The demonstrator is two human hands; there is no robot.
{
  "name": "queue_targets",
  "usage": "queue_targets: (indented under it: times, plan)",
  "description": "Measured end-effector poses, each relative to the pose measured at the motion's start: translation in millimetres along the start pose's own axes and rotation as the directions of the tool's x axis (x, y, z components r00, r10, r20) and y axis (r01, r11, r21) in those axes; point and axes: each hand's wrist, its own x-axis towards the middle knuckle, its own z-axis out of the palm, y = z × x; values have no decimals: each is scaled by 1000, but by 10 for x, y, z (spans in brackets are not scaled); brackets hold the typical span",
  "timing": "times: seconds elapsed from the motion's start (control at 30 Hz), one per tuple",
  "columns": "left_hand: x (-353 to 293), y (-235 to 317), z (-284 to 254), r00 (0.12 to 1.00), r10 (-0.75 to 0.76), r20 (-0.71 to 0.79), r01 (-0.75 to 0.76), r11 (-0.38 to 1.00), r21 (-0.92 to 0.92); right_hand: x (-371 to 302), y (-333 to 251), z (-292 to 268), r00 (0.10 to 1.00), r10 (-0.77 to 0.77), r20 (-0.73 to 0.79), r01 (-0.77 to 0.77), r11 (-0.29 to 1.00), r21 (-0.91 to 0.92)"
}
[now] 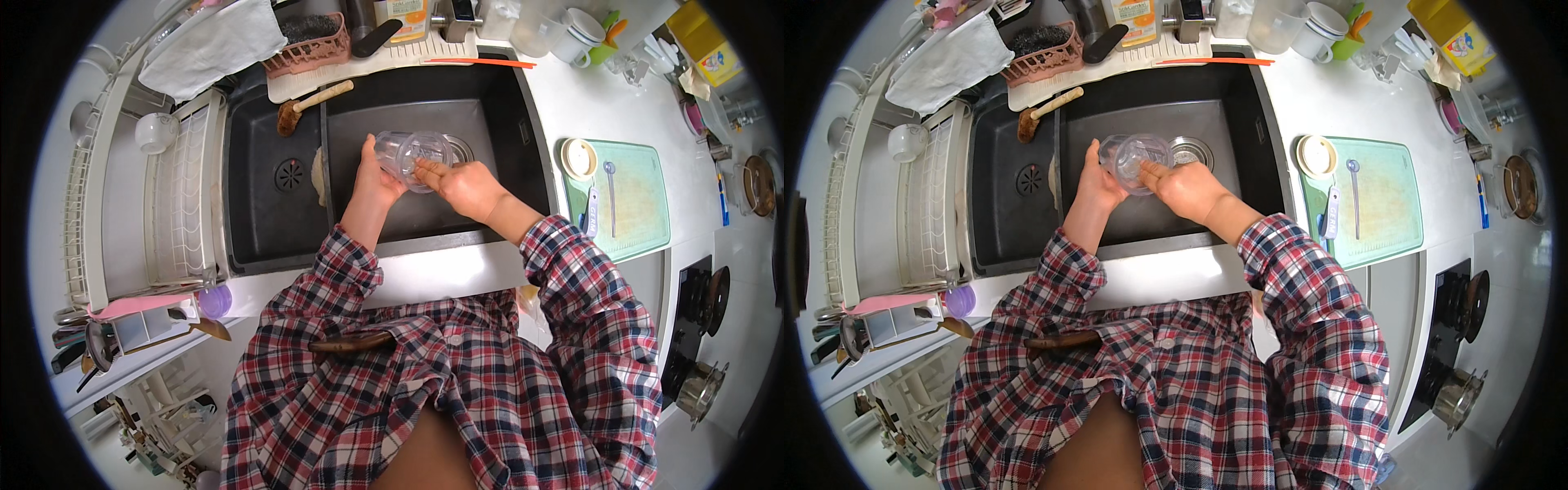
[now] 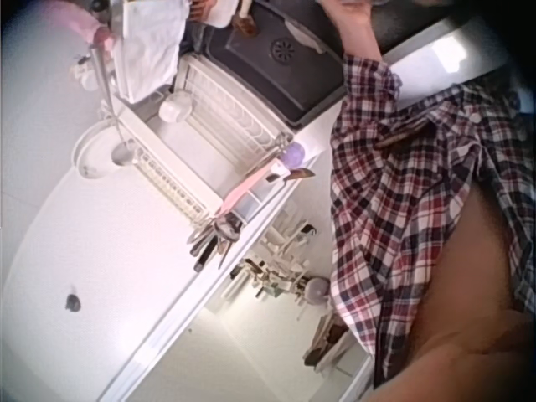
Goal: The person organizes items on a table, including placing small oranges into a tray and moving a yellow box. They then walk to the kitchen sink, fill a plastic tumbler with water, and scrub the inside of the tumbler with a brush before rinsing it.
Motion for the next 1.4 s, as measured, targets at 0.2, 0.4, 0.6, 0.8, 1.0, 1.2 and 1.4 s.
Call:
queue_targets:
  times: [0.2, 0.4, 0.6, 0.8, 1.0, 1.2, 1.4]
  plan:
    - [0, -121, -30, 997, 43, -63, -49, 994, -102, 222, -287, 14, 924, 292, -248, -231, 941, 248]
    - [-55, -192, 9, 974, 190, 120, -153, 951, -268, 447, -688, -185, 824, 544, 161, -535, 651, 539]
    - [10, -65, -30, 995, 99, 20, -89, 949, -303, 239, -475, -221, 932, 283, 225, -351, 854, 384]
    - [105, -105, -67, 998, 57, 39, -50, 985, -168, 113, 26, -305, 964, 26, 263, 42, 967, -249]
    - [26, -56, 30, 999, 39, 36, -34, 990, -138, 122, 32, -292, 983, 24, 183, 49, 921, -386]
    - [131, -88, -56, 998, 37, -55, -47, 980, -195, 54, -225, -100, 942, 219, 254, -264, 952, 156]
    - [247, -194, -174, 990, 27, -135, -63, 962, -264, 259, -342, -274, 729, 199, 655, -682, 141, 718]
